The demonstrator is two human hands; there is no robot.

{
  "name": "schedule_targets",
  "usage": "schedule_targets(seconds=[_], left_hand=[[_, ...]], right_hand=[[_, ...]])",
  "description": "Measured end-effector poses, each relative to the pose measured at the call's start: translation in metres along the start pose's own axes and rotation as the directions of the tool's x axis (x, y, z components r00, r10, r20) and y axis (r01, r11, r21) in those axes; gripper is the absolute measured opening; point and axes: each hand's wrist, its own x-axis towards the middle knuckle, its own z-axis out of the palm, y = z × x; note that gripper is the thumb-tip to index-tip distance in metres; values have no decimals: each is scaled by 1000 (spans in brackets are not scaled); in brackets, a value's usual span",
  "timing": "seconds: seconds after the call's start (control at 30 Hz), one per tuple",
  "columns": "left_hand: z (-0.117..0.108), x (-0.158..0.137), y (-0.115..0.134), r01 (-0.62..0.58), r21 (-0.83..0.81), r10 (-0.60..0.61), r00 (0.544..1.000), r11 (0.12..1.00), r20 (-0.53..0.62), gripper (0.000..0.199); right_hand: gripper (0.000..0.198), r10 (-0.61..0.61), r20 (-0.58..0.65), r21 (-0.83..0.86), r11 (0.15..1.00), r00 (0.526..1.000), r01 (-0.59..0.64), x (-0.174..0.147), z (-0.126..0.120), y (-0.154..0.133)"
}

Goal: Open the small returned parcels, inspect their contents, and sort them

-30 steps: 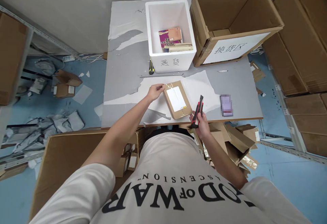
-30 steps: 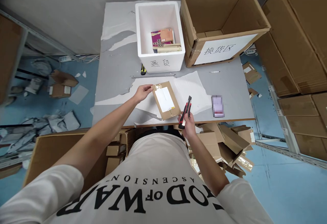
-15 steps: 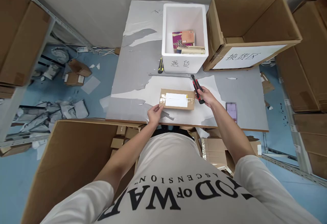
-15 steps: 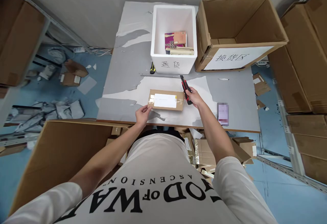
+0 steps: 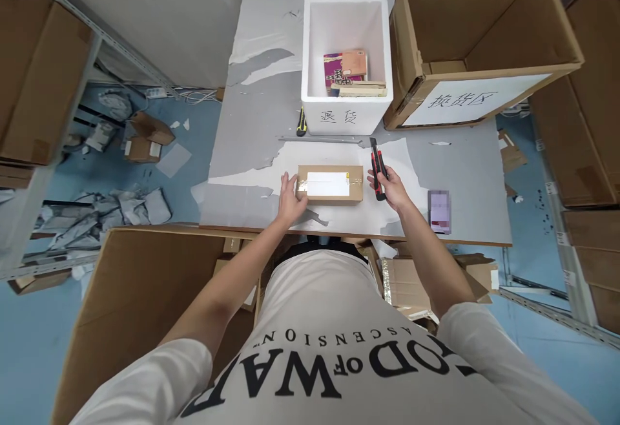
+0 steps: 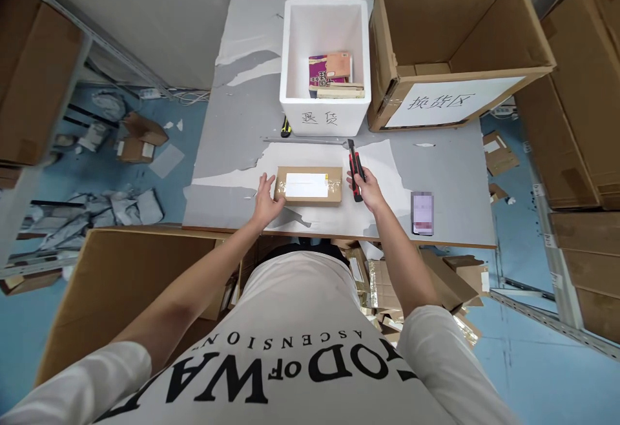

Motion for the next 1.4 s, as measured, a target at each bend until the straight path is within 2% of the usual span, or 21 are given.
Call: schedule_targets(seconds=[0.07,0.17,0.27,0.37,0.5,0.73,1.03,1.23,1.4], left_hand=[[-5,17,12,-186,150,166,977,971,137,81],[-7,42,33,-413,299,299,884,860,361,102],[-1,59,49,-538,365,315,796,759,518,125],[6,65,54,-570,393,284,761,722,584,133],[10,62,53,-563,387,292,769,730,568,133],[9,60,52,-545,370,312,790,752,529,130],[14,52,48,-531,328,358,812,782,461,122],[15,47,46,-526,310,372,818,792,438,121],[16,48,43,-532,298,374,810,793,451,121]], right_hand=[[48,-7,-16,-13,1000,1000,7,-18,-11,8],[53,45,-12,-64,997,999,-45,-47,-25,21],[59,102,23,-124,987,995,-98,-67,-28,29],[68,109,42,-125,987,993,-103,-73,-23,32],[82,102,50,-107,990,994,-96,-71,-16,32],[80,125,99,-109,987,987,-114,-70,-14,24],[77,210,171,-177,968,963,-179,-80,-25,9],[74,264,223,-207,954,938,-218,-91,-35,12],[78,260,287,-181,960,922,-214,-107,-39,18]])
